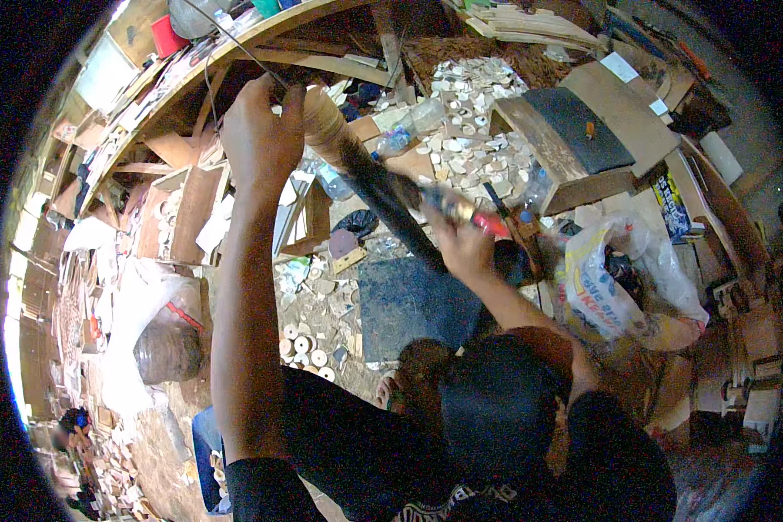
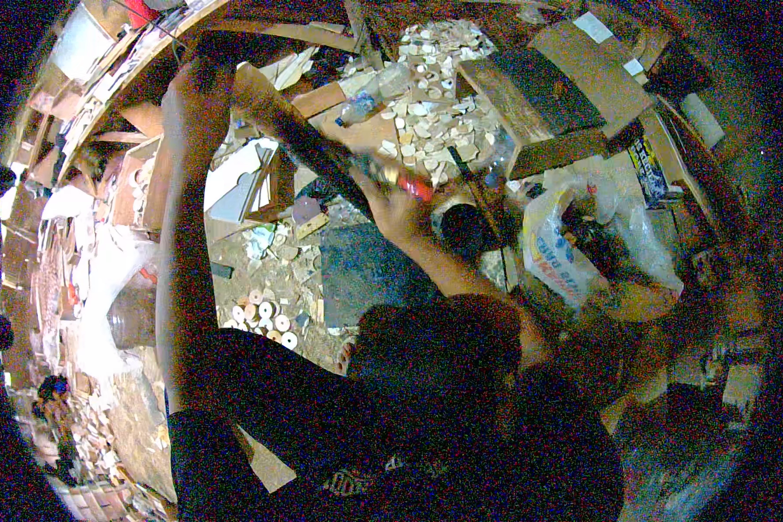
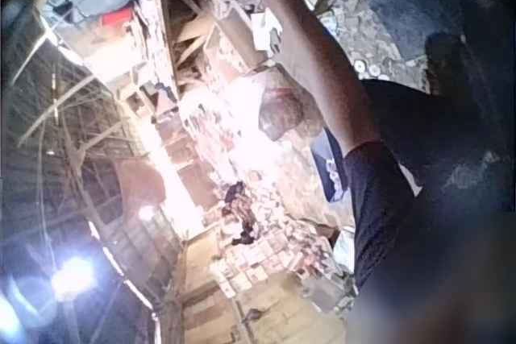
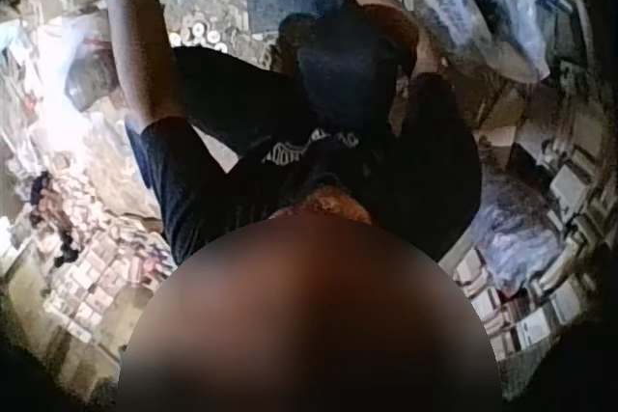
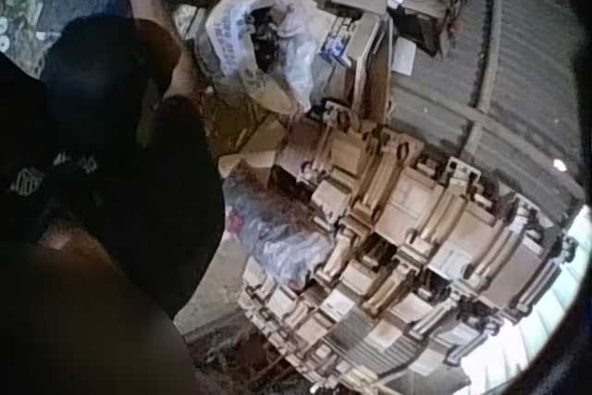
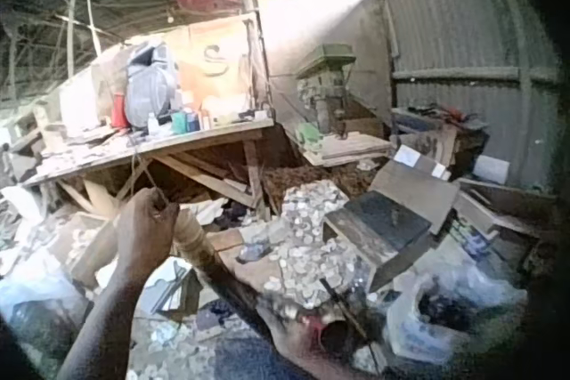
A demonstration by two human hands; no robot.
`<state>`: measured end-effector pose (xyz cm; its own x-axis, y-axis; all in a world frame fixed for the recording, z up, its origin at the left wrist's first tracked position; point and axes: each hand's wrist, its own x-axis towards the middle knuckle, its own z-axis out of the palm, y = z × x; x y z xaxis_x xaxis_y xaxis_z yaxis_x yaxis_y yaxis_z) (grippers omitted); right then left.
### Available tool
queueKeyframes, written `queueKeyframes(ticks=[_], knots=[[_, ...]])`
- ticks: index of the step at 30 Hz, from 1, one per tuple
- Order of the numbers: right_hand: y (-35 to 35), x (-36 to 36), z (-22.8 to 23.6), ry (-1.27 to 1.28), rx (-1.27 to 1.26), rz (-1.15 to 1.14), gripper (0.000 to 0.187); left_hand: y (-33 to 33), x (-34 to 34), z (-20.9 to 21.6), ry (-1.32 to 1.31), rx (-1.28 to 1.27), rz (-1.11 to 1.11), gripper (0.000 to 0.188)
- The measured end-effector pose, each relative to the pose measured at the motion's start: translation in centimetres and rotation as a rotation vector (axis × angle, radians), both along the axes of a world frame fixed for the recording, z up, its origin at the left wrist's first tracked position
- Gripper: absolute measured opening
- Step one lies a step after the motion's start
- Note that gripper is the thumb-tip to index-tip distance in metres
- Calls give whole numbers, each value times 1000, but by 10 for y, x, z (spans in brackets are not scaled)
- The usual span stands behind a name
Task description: The person picks up small wooden discs from a pile on the floor and stacks them onto a vertical rod. After stacking, the person uses a brush to apply a dark substance to the stacked discs.
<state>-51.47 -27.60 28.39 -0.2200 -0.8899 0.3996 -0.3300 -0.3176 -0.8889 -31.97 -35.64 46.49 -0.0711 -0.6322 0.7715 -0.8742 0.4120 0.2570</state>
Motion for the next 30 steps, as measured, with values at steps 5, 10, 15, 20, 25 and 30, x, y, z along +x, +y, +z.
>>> queueKeyframes(ticks=[5, 10, 15, 20, 25, 30], knots=[[-15, -2, 27, -324, -384, 125, 23, 2, 1, 5, 77, 138, -5, 24], [23, -1, -24, -237, -120, 46, 26, 2, 12, 2, 47, 135, -19, 21], [5, 0, 11, -183, -213, 118, 32, -1, 10, 3, 58, 63, -274, 16], [-5, -8, 27, -304, -351, 175, 27, 2, 24, 12, 133, 398, -474, 24], [31, 1, -16, -278, -101, 148, 28, 8, 30, 6, 225, 368, -581, 20], [4, 1, 1, -217, -240, 161, 31, 6, 27, 4, 261, 362, -561, 16]])
